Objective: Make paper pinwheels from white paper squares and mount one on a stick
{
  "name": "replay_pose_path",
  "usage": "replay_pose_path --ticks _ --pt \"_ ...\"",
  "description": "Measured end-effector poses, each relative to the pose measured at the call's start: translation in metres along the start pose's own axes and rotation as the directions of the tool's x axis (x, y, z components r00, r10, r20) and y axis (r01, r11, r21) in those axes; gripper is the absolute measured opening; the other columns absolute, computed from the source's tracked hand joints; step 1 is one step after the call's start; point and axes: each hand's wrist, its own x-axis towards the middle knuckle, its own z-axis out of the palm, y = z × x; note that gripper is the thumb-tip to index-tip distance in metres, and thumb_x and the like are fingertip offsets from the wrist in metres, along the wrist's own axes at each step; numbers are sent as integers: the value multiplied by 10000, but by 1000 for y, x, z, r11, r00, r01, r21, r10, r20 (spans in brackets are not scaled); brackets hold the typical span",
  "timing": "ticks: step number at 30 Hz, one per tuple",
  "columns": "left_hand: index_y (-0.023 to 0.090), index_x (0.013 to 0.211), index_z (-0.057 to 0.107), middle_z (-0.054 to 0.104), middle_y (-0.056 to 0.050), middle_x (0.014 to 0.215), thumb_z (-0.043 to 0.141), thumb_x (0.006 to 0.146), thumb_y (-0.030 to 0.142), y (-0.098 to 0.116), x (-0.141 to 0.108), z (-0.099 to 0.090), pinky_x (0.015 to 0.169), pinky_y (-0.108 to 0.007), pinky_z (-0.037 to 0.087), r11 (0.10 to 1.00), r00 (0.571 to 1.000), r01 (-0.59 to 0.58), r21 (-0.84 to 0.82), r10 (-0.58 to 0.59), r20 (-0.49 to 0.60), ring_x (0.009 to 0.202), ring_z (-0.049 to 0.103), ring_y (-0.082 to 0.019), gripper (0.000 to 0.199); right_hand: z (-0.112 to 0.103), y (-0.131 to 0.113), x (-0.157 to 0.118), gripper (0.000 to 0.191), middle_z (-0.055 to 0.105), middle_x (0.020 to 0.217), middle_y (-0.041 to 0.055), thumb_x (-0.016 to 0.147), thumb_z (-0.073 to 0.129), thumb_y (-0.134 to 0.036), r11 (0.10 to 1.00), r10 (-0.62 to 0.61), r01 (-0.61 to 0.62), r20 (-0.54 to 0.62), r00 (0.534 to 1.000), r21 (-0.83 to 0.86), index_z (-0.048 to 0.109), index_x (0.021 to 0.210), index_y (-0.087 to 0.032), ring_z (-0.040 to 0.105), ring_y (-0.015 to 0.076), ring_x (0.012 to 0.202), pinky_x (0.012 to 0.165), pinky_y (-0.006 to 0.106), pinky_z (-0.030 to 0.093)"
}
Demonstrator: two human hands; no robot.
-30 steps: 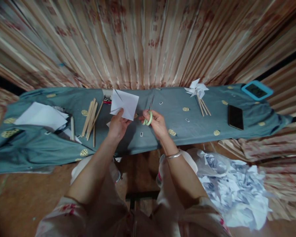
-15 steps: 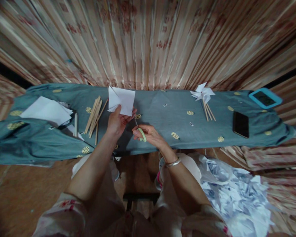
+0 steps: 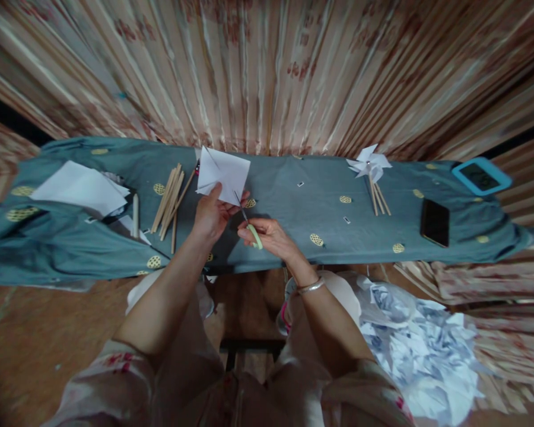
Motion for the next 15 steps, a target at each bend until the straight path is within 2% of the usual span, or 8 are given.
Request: replay_pose_path --ticks 4,7,15 --pt "153 899 652 753 -85 802 676 882 410 -3 1 0 764 -336 605 1000 1000 -1 -13 1 2 889 762 -253 259 0 2 1 545 637 621 -38 552 863 -593 1000 8 -8 -18 1000 -4 714 856 -166 578 91 569 564 220 459" --pt "157 891 652 757 -83 812 657 895 393 -4 1 0 771 -320 604 1000 1000 -17 -3 17 2 922 759 -251 237 0 4 1 552 629 618 -44 515 884 -575 1000 24 -24 -39 999 3 711 843 -167 595 95 577 572 220 473" --pt "150 900 649 739 -65 761 605 930 349 -5 2 -1 750 -304 606 1000 1000 -22 15 22 3 857 764 -226 206 -1 8 2 528 621 620 -48 502 903 -530 1000 23 -22 -52 998 16 718 834 -163 610 101 579 584 232 497"
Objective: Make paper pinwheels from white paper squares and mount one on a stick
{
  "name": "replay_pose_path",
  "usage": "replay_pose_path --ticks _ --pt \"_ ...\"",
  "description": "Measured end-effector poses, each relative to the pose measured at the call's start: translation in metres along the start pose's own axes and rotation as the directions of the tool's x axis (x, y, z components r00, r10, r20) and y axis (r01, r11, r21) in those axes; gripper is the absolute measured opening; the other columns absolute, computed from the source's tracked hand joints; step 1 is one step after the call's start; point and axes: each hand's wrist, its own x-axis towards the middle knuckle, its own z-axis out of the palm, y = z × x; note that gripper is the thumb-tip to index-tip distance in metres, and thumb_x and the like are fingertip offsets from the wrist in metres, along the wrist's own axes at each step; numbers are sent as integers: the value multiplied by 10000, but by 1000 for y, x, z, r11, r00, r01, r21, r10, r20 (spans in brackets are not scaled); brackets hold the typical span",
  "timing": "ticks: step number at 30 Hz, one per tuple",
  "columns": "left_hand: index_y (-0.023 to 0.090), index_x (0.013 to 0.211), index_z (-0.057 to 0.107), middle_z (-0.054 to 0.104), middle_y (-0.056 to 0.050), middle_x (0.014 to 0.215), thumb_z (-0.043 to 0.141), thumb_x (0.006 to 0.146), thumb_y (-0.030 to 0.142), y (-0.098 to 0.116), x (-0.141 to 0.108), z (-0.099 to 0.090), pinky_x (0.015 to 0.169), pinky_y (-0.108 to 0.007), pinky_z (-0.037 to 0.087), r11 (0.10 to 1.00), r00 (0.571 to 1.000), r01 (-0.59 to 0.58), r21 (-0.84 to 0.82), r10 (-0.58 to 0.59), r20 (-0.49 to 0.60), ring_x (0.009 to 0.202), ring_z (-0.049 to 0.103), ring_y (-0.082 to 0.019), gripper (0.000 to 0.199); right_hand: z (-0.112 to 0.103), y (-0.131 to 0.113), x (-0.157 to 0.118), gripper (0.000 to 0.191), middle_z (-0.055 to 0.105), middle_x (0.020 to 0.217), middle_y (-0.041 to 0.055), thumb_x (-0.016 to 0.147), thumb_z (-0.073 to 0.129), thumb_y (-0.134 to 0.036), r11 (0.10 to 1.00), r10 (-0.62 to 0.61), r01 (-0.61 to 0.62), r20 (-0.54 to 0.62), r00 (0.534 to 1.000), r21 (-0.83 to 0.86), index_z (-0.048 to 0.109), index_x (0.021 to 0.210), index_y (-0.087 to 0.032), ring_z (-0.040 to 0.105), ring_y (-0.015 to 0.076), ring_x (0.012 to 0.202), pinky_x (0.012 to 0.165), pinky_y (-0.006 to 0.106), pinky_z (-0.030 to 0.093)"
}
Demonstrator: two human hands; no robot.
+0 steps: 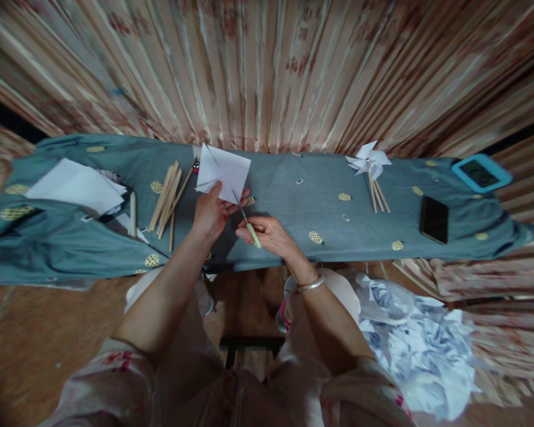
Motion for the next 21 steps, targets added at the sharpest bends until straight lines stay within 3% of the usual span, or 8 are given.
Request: replay_pose_path --ticks 21 --pt "155 892 646 739 -62 783 677 878 380 -1 -1 -1 867 -388 602 1000 1000 -6 -28 6 15 913 758 -254 227 1 2 3 521 616 574 -80 443 929 -494 998 31 -30 -19 999 61 721 791 -167 574 58 513 597 225 550"
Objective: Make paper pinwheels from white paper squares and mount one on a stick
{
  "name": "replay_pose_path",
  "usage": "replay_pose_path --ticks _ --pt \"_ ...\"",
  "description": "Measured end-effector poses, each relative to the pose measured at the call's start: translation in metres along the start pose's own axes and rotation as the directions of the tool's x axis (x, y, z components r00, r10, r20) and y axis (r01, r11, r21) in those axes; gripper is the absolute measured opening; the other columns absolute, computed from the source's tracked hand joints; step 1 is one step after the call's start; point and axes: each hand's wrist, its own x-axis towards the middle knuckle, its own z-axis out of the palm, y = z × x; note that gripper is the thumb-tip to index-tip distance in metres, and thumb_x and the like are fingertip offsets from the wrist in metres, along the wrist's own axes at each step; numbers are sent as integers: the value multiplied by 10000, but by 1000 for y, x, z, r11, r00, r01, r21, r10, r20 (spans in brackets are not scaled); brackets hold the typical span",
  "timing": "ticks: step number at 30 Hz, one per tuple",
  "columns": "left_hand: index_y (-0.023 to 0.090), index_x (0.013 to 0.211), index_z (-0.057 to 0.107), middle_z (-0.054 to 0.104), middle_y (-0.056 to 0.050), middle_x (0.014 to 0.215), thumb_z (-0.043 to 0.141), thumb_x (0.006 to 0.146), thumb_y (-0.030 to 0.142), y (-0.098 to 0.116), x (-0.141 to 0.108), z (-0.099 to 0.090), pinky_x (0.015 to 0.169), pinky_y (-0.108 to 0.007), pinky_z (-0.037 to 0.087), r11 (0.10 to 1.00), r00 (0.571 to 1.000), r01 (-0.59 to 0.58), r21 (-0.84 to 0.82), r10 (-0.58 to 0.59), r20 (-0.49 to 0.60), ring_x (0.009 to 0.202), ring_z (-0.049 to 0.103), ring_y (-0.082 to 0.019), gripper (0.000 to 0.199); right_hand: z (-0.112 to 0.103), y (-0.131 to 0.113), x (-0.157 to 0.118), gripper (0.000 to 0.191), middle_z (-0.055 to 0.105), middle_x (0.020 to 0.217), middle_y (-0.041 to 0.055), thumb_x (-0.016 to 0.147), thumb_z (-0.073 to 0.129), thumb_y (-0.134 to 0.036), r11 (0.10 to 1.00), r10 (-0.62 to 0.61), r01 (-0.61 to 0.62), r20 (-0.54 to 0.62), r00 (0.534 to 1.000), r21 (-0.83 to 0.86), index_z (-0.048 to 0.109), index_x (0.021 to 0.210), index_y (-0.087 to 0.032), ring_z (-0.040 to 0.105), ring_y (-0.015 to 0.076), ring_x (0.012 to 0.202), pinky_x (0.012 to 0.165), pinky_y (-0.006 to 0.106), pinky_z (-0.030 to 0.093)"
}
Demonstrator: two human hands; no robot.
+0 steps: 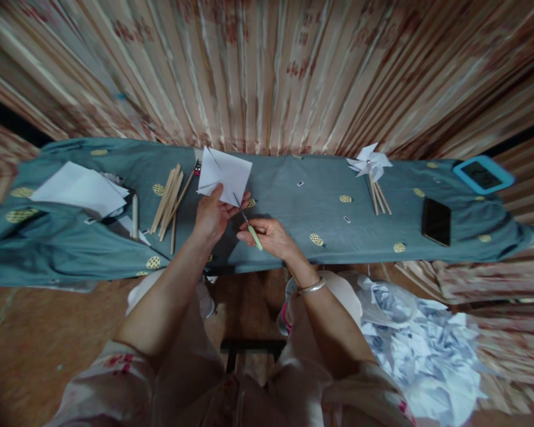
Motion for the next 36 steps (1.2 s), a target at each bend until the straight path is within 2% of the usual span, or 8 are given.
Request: replay_pose_path --ticks 19,23,27,36 --pt "169 943 645 743 -48 764 597 912 323 -3 -2 1 810 -350 608 999 999 32 40 -32 11 857 761 -220 164 -2 6 3 541 616 591 -61 452 924 -507 999 -32 30 -33 999 -43 726 821 -164 593 80 543 539 211 488" --pt "162 924 647 741 -63 782 653 887 344 -4 -3 1 823 -387 606 999 1000 23 26 -23 13 864 763 -248 185 -1 5 3 548 613 577 -63 430 927 -512 999 -26 25 -36 999 -41 721 802 -166 572 75 526 520 207 474" --pt "152 931 644 739 -72 794 616 912 305 -4 -2 1 815 -426 606 1000 1000 16 5 -16 3 808 764 -249 157 -2 5 3 530 617 597 -55 441 932 -492 999 -18 18 -34 999 -29 719 801 -165 581 84 539 540 222 495" --pt "137 938 632 740 -55 781 625 901 327 -3 -3 2 809 -375 608 999 1000 27 30 -28 13 792 762 -218 194 -1 2 2 554 619 592 -56 431 922 -530 998 -33 32 -19 999 -52 703 778 -158 571 73 525 536 211 487"
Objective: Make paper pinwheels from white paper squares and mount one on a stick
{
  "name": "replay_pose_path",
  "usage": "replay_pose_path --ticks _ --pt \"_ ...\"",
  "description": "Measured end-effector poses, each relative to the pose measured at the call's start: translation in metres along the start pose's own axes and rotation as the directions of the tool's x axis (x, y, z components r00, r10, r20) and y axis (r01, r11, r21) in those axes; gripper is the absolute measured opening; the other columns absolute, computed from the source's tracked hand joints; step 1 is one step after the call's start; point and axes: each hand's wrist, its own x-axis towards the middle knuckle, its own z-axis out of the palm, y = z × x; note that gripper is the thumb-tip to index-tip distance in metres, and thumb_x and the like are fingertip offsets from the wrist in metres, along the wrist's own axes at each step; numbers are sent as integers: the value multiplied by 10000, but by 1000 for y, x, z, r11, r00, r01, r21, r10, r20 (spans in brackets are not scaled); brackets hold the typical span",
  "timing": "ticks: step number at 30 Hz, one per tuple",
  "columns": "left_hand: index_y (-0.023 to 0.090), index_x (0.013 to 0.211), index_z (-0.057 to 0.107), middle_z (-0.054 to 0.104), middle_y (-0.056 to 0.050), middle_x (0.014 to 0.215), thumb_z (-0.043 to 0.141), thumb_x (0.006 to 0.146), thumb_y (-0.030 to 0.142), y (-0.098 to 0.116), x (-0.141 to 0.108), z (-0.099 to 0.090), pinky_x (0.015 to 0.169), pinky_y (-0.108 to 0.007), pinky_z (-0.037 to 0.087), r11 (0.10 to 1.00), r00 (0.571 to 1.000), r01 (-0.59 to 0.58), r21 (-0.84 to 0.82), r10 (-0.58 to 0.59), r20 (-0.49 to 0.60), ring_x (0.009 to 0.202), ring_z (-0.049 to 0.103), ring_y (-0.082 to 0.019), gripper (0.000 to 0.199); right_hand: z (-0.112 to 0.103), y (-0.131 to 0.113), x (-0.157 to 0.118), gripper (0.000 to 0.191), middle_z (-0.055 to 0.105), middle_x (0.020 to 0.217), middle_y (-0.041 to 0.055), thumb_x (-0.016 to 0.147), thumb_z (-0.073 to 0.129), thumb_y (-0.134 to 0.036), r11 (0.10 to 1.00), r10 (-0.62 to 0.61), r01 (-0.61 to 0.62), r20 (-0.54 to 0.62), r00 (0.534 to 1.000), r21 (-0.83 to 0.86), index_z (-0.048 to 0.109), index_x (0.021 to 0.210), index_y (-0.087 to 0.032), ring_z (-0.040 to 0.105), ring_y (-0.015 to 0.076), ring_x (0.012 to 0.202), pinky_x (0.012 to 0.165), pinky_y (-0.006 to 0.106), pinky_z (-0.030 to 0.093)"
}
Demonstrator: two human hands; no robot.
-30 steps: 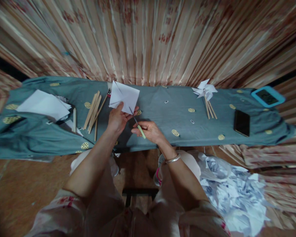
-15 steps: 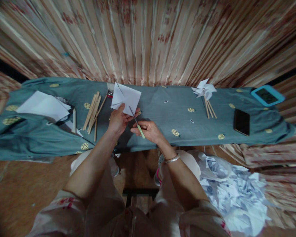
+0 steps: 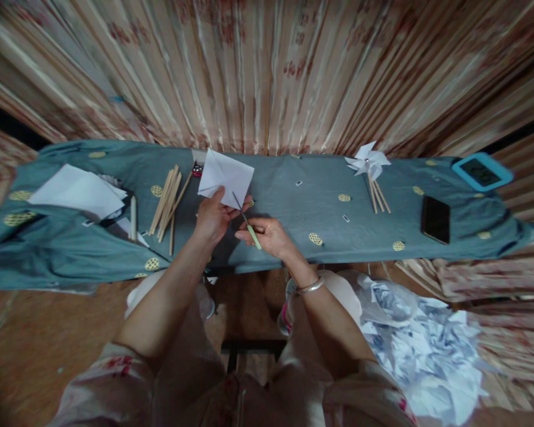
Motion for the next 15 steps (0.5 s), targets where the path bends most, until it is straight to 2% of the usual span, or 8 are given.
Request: replay_pose_path --ticks 6,15 --pt "145 891 638 723 -43 748 603 923 327 -3 -1 1 786 -301 599 999 999 32 36 -32 1 798 757 -185 189 -1 3 2 564 606 592 -52 434 919 -544 1000 -10 9 -15 1000 -18 704 793 -167 578 95 546 544 225 498" --pt "145 903 639 736 -58 768 618 908 319 -4 1 0 770 -322 609 999 1000 22 26 -22 12 818 761 -206 175 -2 7 3 561 597 588 -42 474 905 -564 999 -24 23 -18 1000 -47 696 810 -166 593 109 555 524 221 475"
